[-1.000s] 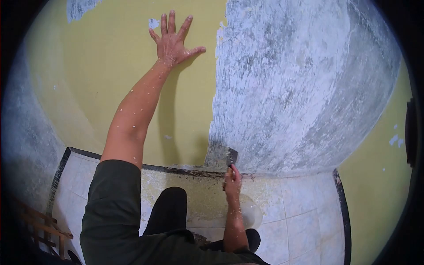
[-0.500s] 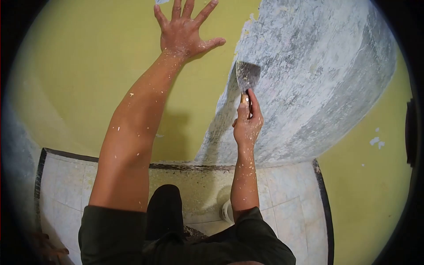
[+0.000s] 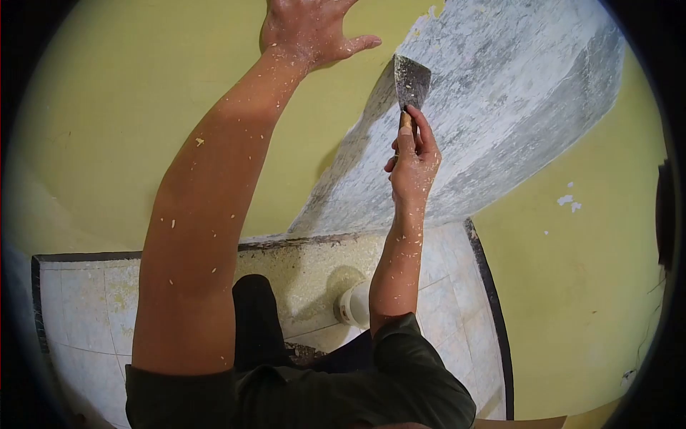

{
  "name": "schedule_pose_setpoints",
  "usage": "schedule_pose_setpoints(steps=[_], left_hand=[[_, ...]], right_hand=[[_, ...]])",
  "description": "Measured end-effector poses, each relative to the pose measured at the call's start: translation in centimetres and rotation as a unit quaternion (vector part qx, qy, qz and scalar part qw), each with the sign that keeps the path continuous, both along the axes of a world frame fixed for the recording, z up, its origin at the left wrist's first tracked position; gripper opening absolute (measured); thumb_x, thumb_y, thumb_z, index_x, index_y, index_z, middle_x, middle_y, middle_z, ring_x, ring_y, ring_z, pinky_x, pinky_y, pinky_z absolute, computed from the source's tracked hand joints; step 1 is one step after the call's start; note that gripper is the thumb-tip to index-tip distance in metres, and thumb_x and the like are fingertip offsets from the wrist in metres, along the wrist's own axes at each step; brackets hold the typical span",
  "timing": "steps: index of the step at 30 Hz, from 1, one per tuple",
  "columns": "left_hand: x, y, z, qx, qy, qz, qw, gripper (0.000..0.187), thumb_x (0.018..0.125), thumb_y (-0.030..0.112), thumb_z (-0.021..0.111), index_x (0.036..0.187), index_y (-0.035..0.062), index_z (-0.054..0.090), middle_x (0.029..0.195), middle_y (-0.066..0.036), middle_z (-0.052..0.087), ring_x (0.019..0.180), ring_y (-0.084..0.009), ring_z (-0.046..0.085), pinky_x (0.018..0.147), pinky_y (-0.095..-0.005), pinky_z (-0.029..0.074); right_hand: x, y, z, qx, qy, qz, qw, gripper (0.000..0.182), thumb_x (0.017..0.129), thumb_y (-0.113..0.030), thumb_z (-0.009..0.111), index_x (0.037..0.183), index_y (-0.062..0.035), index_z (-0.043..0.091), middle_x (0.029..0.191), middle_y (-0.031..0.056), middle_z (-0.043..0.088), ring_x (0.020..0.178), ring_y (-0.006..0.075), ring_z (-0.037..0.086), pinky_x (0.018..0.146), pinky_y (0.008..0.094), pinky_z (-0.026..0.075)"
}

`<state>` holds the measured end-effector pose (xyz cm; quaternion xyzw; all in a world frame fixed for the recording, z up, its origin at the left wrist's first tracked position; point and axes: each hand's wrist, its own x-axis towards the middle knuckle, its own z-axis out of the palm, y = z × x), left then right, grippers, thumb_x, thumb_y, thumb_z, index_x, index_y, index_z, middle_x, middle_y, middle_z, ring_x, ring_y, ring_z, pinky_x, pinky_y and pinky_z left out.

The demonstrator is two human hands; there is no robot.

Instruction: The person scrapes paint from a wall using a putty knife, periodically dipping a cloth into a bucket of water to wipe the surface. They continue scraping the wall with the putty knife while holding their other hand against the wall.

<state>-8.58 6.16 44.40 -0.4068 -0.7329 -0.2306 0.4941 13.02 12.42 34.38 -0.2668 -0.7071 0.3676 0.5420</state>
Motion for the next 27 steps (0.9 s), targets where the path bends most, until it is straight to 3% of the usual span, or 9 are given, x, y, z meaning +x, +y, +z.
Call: schedule_pose_setpoints(steps=[3,5,10,16,18,21,23,27], left_hand=[[-0.1,0.2,0.0,-0.009,-0.008,-0.005,1.000,0.101,0.078,0.088,0.047,0.160,0.0422,0.010,0.171,-0.007,-0.007,0.156,-0.0341,-0.010,0.112,-0.0766,-0.008],[-0.3,0.1,0.0,-0.005,-0.009,-0.007,1.000,0.101,0.078,0.088,0.047,0.160,0.0423,0.009,0.171,-0.007,-0.007,0.156,-0.0337,-0.010,0.112,-0.0766,-0.007],[0.1,0.0,-0.2,-0.019,-0.018,0.000,1.000,0.101,0.078,0.088,0.047,0.160,0.0423,0.008,0.171,-0.007,-0.008,0.156,-0.0331,-0.010,0.112,-0.0760,-0.007],[-0.2,0.1,-0.1,-0.003,0.009,0.008,1.000,0.100,0.079,0.088,0.047,0.160,0.0421,0.010,0.171,-0.007,-0.007,0.156,-0.0340,-0.009,0.113,-0.0761,-0.007],[0.0,-0.1,0.1,-0.012,-0.014,-0.007,1.000,0.101,0.078,0.088,0.047,0.160,0.0423,0.009,0.171,-0.006,-0.007,0.156,-0.0342,-0.009,0.113,-0.0766,-0.006],[0.0,-0.1,0.1,-0.013,-0.010,-0.010,1.000,0.101,0.078,0.087,0.048,0.160,0.0426,0.010,0.171,-0.006,-0.007,0.156,-0.0343,-0.009,0.113,-0.0768,-0.006],[-0.1,0.0,0.1,-0.014,-0.016,-0.012,1.000,0.101,0.078,0.087,0.047,0.160,0.0427,0.010,0.171,-0.006,-0.007,0.156,-0.0344,-0.009,0.113,-0.0769,-0.006],[0.0,-0.2,0.3,-0.017,-0.019,-0.016,1.000,0.100,0.079,0.087,0.046,0.160,0.0427,0.009,0.171,-0.006,-0.006,0.156,-0.0345,-0.009,0.112,-0.0774,-0.007]], right_hand=[[0.0,-0.3,-2.3,0.001,-0.003,-0.007,1.000,0.032,0.102,-0.022,0.057,0.130,-0.0087,0.064,0.068,-0.0012,0.050,0.050,0.0045,0.045,0.041,0.0245,0.041],[0.0,-0.7,-3.1,-0.059,0.021,0.018,0.998,0.033,0.101,-0.023,0.059,0.131,-0.0095,0.064,0.069,-0.0012,0.050,0.051,0.0045,0.045,0.041,0.0241,0.042],[-0.3,-0.2,0.4,-0.050,0.014,0.010,0.999,0.033,0.101,-0.022,0.059,0.131,-0.0096,0.064,0.069,-0.0014,0.050,0.051,0.0045,0.045,0.041,0.0234,0.041],[-0.8,-0.1,-2.0,-0.023,0.027,0.013,0.999,0.034,0.102,-0.027,0.058,0.131,-0.0104,0.063,0.068,-0.0010,0.051,0.051,0.0047,0.046,0.041,0.0252,0.041],[-0.5,0.8,-0.7,-0.007,0.019,0.010,1.000,0.035,0.102,-0.029,0.060,0.131,-0.0117,0.064,0.067,-0.0006,0.052,0.051,0.0053,0.047,0.040,0.0258,0.041],[-1.5,1.5,5.6,0.049,0.017,-0.017,0.999,0.034,0.101,-0.029,0.060,0.130,-0.0113,0.064,0.067,-0.0006,0.052,0.051,0.0053,0.047,0.041,0.0248,0.040],[-0.6,1.2,8.0,0.015,0.019,0.010,1.000,0.033,0.101,-0.027,0.060,0.130,-0.0115,0.064,0.066,-0.0016,0.052,0.051,0.0050,0.046,0.042,0.0248,0.041],[0.2,1.7,5.1,-0.002,0.022,-0.009,1.000,0.031,0.101,-0.023,0.060,0.128,-0.0098,0.065,0.067,-0.0023,0.054,0.053,0.0047,0.044,0.043,0.0246,0.038]])
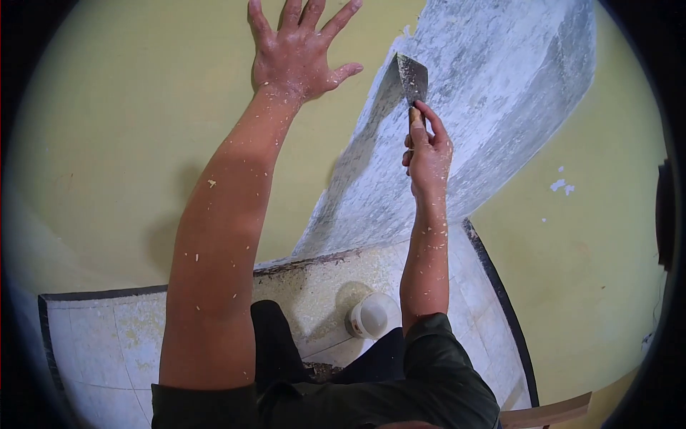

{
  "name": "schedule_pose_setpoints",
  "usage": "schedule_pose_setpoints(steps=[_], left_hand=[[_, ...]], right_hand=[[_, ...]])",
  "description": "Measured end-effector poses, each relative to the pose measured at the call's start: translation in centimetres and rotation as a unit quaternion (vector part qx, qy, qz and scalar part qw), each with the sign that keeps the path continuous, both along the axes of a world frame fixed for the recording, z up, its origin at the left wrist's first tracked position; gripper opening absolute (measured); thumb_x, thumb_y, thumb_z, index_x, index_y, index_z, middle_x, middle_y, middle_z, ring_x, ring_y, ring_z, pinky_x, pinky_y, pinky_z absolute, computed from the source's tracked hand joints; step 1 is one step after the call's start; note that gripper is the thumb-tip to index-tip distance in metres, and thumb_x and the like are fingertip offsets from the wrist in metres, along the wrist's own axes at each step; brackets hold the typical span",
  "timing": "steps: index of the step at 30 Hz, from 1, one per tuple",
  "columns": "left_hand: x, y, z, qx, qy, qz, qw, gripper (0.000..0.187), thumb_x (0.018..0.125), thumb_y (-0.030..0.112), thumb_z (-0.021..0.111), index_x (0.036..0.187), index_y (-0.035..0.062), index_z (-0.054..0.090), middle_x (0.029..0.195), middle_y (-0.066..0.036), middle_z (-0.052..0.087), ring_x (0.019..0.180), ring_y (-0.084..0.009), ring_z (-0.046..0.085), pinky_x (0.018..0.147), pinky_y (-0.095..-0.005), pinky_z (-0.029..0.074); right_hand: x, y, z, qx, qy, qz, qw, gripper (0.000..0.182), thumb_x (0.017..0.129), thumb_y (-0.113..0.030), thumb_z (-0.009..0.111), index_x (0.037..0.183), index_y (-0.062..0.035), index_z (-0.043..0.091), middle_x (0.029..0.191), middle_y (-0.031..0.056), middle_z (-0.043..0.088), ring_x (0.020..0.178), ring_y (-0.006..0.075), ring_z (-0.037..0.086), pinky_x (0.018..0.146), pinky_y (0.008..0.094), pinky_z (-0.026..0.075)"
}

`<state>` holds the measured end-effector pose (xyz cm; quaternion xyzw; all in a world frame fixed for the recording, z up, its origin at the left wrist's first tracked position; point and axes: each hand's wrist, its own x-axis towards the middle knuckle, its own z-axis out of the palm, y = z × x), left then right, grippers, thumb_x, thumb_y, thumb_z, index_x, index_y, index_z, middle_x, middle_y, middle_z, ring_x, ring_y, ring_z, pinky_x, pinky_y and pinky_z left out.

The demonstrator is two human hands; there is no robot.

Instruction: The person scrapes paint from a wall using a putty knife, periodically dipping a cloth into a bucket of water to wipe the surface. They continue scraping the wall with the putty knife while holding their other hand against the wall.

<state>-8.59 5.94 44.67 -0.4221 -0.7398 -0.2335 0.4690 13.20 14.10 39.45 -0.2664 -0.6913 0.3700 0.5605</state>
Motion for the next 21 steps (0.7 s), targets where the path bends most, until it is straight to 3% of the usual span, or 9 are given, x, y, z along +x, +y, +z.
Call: schedule_pose_setpoints(steps=[2,4,6,10,14,16,21], left_hand=[[-0.1,0.2,-0.1,0.003,0.004,-0.002,1.000,0.099,0.079,0.087,0.045,0.160,0.0427,0.009,0.171,-0.006,-0.006,0.156,-0.0345,-0.009,0.112,-0.0776,-0.007],[-0.1,0.2,-0.2,0.000,0.006,-0.003,1.000,0.099,0.080,0.087,0.045,0.160,0.0427,0.008,0.171,-0.006,-0.006,0.155,-0.0344,-0.009,0.111,-0.0777,-0.008],[0.0,0.0,0.0,-0.011,-0.001,0.006,1.000,0.098,0.081,0.087,0.043,0.160,0.0423,0.008,0.171,-0.006,-0.007,0.155,-0.0343,-0.010,0.111,-0.0777,-0.007],[0.1,-0.2,0.2,-0.018,-0.005,0.007,1.000,0.098,0.081,0.087,0.042,0.160,0.0419,0.006,0.171,-0.006,-0.007,0.155,-0.0342,-0.009,0.112,-0.0775,-0.007],[0.1,0.0,0.2,-0.025,-0.011,0.009,1.000,0.098,0.082,0.087,0.041,0.160,0.0415,0.005,0.171,-0.006,-0.008,0.155,-0.0342,-0.010,0.111,-0.0777,-0.007],[0.1,-0.1,0.1,-0.025,-0.010,0.005,1.000,0.098,0.082,0.087,0.041,0.160,0.0414,0.005,0.170,-0.006,-0.009,0.155,-0.0343,-0.010,0.111,-0.0778,-0.008],[0.0,-0.1,0.1,-0.027,-0.009,0.004,1.000,0.098,0.082,0.086,0.042,0.161,0.0405,0.006,0.170,-0.007,-0.010,0.155,-0.0351,-0.011,0.111,-0.0776,-0.008]], right_hand=[[-0.2,0.8,1.0,0.012,-0.007,-0.014,1.000,0.032,0.101,-0.025,0.059,0.128,-0.0082,0.065,0.067,-0.0021,0.054,0.053,0.0043,0.045,0.043,0.0249,0.036],[-0.7,1.7,4.0,0.149,-0.040,-0.071,0.985,0.032,0.102,-0.026,0.059,0.127,-0.0072,0.066,0.066,-0.0025,0.053,0.052,0.0040,0.044,0.044,0.0252,0.035],[-0.5,0.1,6.6,0.049,-0.021,-0.047,0.997,0.030,0.100,-0.027,0.061,0.123,-0.0083,0.069,0.064,-0.0016,0.054,0.050,0.0050,0.045,0.042,0.0266,0.037],[0.7,-0.1,3.8,0.026,-0.047,-0.049,0.997,0.032,0.099,-0.028,0.063,0.125,-0.0106,0.068,0.064,-0.0017,0.053,0.051,0.0049,0.044,0.041,0.0266,0.038],[-0.2,0.5,7.1,0.075,-0.034,-0.045,0.996,0.030,0.099,-0.027,0.063,0.123,-0.0106,0.070,0.065,-0.0011,0.054,0.050,0.0056,0.045,0.042,0.0267,0.039],[0.3,-0.6,8.4,0.046,-0.044,-0.064,0.996,0.030,0.099,-0.026,0.064,0.123,-0.0097,0.069,0.065,-0.0011,0.051,0.050,0.0058,0.045,0.042,0.0260,0.039],[0.8,-0.4,4.9,0.052,-0.059,-0.063,0.995,0.027,0.099,-0.024,0.063,0.120,-0.0082,0.071,0.063,-0.0034,0.053,0.050,0.0041,0.042,0.041,0.0278,0.037]])
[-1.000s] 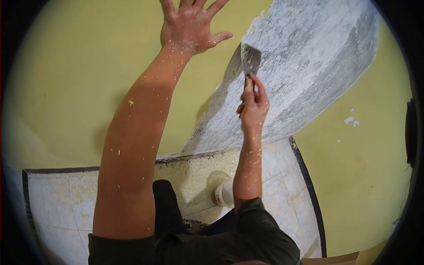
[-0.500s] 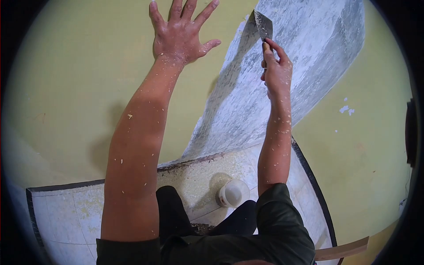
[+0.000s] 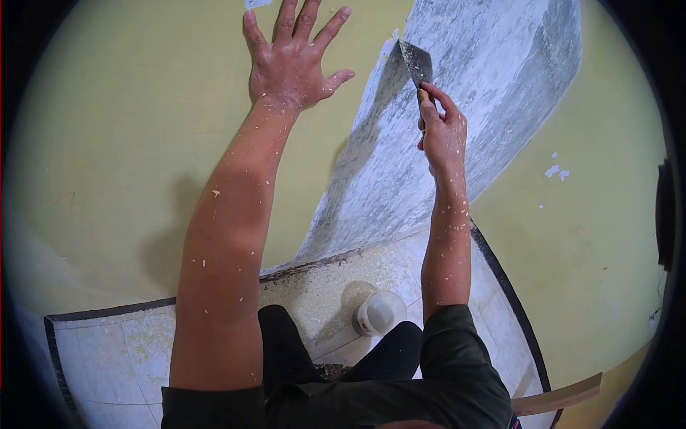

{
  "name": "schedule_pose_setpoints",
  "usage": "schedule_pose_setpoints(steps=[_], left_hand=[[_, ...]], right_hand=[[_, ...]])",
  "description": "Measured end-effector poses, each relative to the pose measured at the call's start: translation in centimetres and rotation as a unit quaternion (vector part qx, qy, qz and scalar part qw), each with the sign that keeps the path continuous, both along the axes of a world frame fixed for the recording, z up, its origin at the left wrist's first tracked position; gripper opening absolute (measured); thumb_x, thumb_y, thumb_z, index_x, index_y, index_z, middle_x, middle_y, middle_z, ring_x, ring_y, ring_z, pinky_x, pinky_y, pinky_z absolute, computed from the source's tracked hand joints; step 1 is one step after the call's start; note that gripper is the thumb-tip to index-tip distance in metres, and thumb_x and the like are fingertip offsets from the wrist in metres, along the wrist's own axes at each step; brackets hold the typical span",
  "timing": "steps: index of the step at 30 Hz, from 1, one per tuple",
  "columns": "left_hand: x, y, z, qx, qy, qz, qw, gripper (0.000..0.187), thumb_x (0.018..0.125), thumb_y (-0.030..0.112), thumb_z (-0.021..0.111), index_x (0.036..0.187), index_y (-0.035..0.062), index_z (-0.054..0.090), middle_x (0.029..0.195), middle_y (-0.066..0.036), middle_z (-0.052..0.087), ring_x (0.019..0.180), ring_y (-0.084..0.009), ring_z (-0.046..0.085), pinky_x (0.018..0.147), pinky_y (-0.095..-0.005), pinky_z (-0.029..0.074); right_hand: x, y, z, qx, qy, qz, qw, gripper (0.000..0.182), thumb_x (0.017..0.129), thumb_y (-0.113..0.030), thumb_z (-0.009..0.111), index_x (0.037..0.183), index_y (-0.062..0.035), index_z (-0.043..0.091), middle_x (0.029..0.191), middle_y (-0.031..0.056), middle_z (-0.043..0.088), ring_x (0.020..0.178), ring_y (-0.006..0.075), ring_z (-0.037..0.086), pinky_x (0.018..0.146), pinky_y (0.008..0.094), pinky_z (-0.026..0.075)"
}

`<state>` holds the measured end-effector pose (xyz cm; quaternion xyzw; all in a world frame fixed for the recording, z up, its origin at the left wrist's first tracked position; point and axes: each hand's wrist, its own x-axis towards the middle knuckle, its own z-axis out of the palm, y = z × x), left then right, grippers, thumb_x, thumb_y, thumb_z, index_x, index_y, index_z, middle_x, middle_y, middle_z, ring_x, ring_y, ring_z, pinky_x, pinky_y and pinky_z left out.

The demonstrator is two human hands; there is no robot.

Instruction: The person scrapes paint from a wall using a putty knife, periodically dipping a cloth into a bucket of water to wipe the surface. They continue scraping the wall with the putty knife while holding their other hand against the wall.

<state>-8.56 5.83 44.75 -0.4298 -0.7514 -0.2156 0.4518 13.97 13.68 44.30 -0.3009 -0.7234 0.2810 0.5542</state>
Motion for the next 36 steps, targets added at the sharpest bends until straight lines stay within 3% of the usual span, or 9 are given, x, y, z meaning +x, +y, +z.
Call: schedule_pose_setpoints(steps=[4,5,8,10,15,19,28,31,36], left_hand=[[0.4,0.0,-0.2,-0.008,-0.005,0.002,1.000,0.098,0.082,0.086,0.044,0.161,0.0404,0.007,0.170,-0.007,-0.009,0.155,-0.0347,-0.011,0.112,-0.0771,-0.007],[0.4,0.1,-0.2,0.002,-0.004,-0.002,1.000,0.099,0.081,0.086,0.045,0.161,0.0401,0.007,0.170,-0.007,-0.009,0.155,-0.0346,-0.011,0.112,-0.0768,-0.008],[0.7,-0.2,0.0,0.004,-0.003,0.005,1.000,0.100,0.081,0.086,0.047,0.161,0.0393,0.008,0.170,-0.007,-0.009,0.155,-0.0342,-0.012,0.112,-0.0762,-0.008],[0.9,-0.8,0.0,-0.003,0.002,0.012,1.000,0.102,0.080,0.086,0.046,0.161,0.0384,0.007,0.170,-0.007,-0.010,0.155,-0.0341,-0.013,0.113,-0.0755,-0.010],[1.1,-0.6,0.4,-0.029,-0.013,0.038,0.999,0.101,0.081,0.088,0.042,0.161,0.0388,0.004,0.170,-0.007,-0.013,0.155,-0.0351,-0.015,0.112,-0.0756,-0.010],[1.0,-0.4,0.4,-0.032,-0.012,0.042,0.999,0.101,0.081,0.088,0.042,0.161,0.0387,0.004,0.170,-0.007,-0.012,0.155,-0.0353,-0.015,0.112,-0.0758,-0.009],[0.5,-0.4,0.3,-0.009,-0.004,0.013,1.000,0.100,0.081,0.087,0.043,0.161,0.0391,0.007,0.170,-0.007,-0.009,0.155,-0.0354,-0.012,0.112,-0.0765,-0.009],[0.5,-0.5,0.3,-0.020,-0.009,0.013,1.000,0.100,0.081,0.087,0.044,0.161,0.0391,0.007,0.170,-0.007,-0.009,0.155,-0.0353,-0.012,0.112,-0.0765,-0.009],[0.4,-0.3,0.2,-0.015,-0.002,0.015,1.000,0.100,0.081,0.086,0.045,0.161,0.0390,0.008,0.171,-0.007,-0.008,0.155,-0.0351,-0.012,0.112,-0.0764,-0.009]], right_hand=[[0.4,-0.1,1.3,-0.034,-0.002,-0.008,0.999,0.025,0.098,-0.023,0.065,0.117,-0.0104,0.072,0.064,-0.0039,0.052,0.051,0.0042,0.042,0.040,0.0265,0.035],[0.4,0.1,0.9,-0.031,-0.014,-0.001,0.999,0.028,0.096,-0.026,0.066,0.118,-0.0088,0.072,0.067,-0.0002,0.057,0.056,0.0063,0.048,0.046,0.0280,0.042],[-2.2,3.7,2.0,0.147,-0.004,-0.083,0.986,0.032,0.096,-0.029,0.064,0.117,-0.0060,0.071,0.082,0.0120,0.071,0.073,0.0229,0.066,0.067,0.0357,0.052],[-3.8,3.1,4.0,0.143,0.013,-0.072,0.987,0.033,0.098,-0.029,0.058,0.118,-0.0058,0.070,0.099,0.0209,0.073,0.092,0.0377,0.071,0.081,0.0418,0.054],[0.6,1.2,-1.2,0.063,-0.097,-0.089,0.989,0.035,0.099,-0.028,0.056,0.124,-0.0075,0.068,0.111,0.0222,0.072,0.102,0.0347,0.071,0.087,0.0416,0.055],[-0.6,1.2,0.6,0.126,-0.064,-0.102,0.985,0.033,0.098,-0.025,0.057,0.124,-0.0071,0.068,0.113,0.0221,0.071,0.104,0.0331,0.070,0.089,0.0414,0.054],[-1.1,2.0,0.6,0.114,-0.067,-0.095,0.987,0.032,0.098,-0.025,0.060,0.122,-0.0074,0.069,0.109,0.0205,0.073,0.097,0.0307,0.072,0.083,0.0411,0.055],[-1.6,0.4,3.2,0.059,-0.026,-0.066,0.996,0.031,0.098,-0.023,0.059,0.122,-0.0063,0.069,0.104,0.0175,0.074,0.086,0.0230,0.072,0.076,0.0365,0.054],[-0.8,0.0,-0.8,0.032,-0.058,-0.066,0.996,0.030,0.099,-0.024,0.061,0.122,-0.0070,0.070,0.089,0.0119,0.072,0.075,0.0145,0.064,0.068,0.0343,0.052]])
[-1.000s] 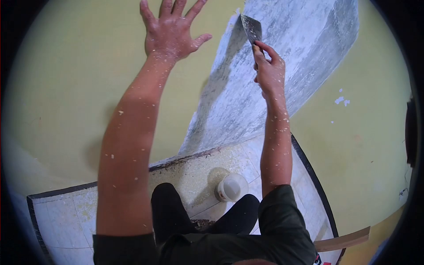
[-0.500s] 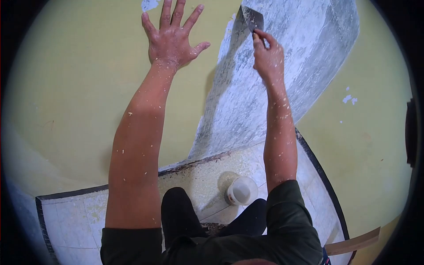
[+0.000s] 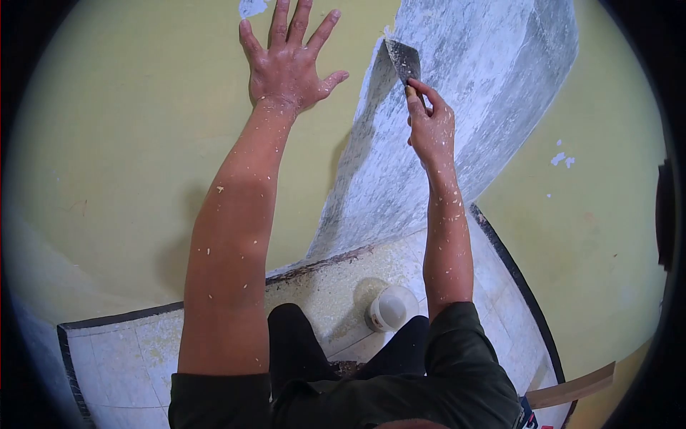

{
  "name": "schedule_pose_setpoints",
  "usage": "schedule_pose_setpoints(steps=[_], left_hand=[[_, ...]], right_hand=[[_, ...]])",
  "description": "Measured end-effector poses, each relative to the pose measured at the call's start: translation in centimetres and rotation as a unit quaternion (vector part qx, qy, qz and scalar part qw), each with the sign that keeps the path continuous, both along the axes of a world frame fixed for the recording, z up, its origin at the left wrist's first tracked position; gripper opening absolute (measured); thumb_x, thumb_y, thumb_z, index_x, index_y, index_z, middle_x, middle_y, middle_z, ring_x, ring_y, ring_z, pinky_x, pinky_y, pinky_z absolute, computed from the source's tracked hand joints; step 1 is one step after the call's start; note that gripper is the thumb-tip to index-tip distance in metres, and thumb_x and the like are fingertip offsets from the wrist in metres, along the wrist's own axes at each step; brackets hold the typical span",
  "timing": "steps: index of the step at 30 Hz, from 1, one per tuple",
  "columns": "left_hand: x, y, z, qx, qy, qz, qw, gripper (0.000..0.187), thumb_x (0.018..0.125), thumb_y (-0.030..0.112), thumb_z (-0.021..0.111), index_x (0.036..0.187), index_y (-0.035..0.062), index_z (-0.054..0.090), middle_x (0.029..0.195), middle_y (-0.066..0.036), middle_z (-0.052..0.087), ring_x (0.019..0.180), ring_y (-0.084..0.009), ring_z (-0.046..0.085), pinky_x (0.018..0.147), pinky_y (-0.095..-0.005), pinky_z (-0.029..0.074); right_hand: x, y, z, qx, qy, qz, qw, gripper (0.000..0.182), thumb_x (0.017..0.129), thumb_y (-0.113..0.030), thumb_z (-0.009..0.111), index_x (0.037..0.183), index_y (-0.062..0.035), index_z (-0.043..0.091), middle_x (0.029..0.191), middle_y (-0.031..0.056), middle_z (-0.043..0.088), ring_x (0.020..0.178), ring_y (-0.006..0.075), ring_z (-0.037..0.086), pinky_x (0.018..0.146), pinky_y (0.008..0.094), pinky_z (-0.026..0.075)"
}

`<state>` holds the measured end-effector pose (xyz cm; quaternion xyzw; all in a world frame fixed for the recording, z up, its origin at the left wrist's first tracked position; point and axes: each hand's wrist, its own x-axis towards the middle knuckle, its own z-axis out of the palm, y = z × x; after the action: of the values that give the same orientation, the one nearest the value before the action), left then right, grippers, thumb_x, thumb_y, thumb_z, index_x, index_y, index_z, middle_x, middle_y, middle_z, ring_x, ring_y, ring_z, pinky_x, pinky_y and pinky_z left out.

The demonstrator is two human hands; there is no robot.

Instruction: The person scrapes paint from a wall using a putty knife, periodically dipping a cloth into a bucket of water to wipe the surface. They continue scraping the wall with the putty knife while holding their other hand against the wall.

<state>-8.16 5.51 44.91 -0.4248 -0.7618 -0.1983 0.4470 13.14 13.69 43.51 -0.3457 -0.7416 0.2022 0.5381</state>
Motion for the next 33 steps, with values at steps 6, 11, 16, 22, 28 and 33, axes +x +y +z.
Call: schedule_pose_setpoints(steps=[6,11,16,22,28,33], left_hand=[[0.0,-0.2,0.0,-0.003,-0.001,-0.013,1.000,0.101,0.081,0.086,0.046,0.161,0.0387,0.007,0.171,-0.006,-0.008,0.155,-0.0348,-0.011,0.112,-0.0762,-0.009],[-0.2,0.1,-0.1,0.005,0.000,-0.013,1.000,0.100,0.081,0.086,0.045,0.161,0.0392,0.007,0.170,-0.006,-0.009,0.155,-0.0348,-0.012,0.112,-0.0768,-0.009],[-0.2,-0.1,-0.1,0.001,0.005,-0.007,1.000,0.100,0.081,0.086,0.045,0.161,0.0390,0.008,0.170,-0.007,-0.009,0.155,-0.0350,-0.012,0.112,-0.0768,-0.009],[-0.1,0.0,0.0,0.000,0.002,-0.010,1.000,0.100,0.081,0.086,0.046,0.161,0.0388,0.008,0.170,-0.007,-0.008,0.155,-0.0348,-0.012,0.112,-0.0767,-0.008],[-0.2,0.0,0.1,0.012,-0.003,-0.026,1.000,0.100,0.081,0.085,0.047,0.161,0.0383,0.009,0.170,-0.007,-0.009,0.155,-0.0346,-0.012,0.113,-0.0759,-0.008],[0.5,-0.2,-0.1,-0.014,-0.016,-0.012,1.000,0.101,0.081,0.084,0.048,0.161,0.0382,0.008,0.170,-0.007,-0.009,0.155,-0.0345,-0.012,0.113,-0.0752,-0.009]], right_hand=[[0.3,0.9,1.6,-0.026,0.018,0.018,0.999,0.030,0.097,-0.026,0.063,0.121,-0.0078,0.071,0.091,0.0120,0.073,0.072,0.0122,0.062,0.068,0.0330,0.052],[-0.1,1.8,2.0,0.072,0.005,-0.022,0.997,0.032,0.098,-0.028,0.062,0.120,-0.0069,0.071,0.098,0.0155,0.074,0.078,0.0159,0.066,0.073,0.0346,0.053],[0.4,0.6,2.0,0.039,-0.023,-0.018,0.999,0.034,0.099,-0.029,0.061,0.122,-0.0065,0.070,0.096,0.0176,0.074,0.086,0.0211,0.071,0.076,0.0381,0.055],[-0.6,1.1,4.2,0.013,0.018,0.005,1.000,0.034,0.097,-0.031,0.063,0.120,-0.0081,0.072,0.094,0.0166,0.074,0.081,0.0175,0.067,0.075,0.0370,0.053],[0.8,0.9,2.4,0.032,-0.032,-0.027,0.999,0.032,0.097,-0.030,0.062,0.118,-0.0076,0.072,0.091,0.0147,0.073,0.076,0.0165,0.065,0.072,0.0363,0.052],[0.9,0.3,3.2,0.034,-0.039,-0.021,0.998,0.032,0.098,-0.028,0.059,0.120,-0.0086,0.072,0.092,0.0163,0.073,0.080,0.0208,0.068,0.074,0.0386,0.053]])
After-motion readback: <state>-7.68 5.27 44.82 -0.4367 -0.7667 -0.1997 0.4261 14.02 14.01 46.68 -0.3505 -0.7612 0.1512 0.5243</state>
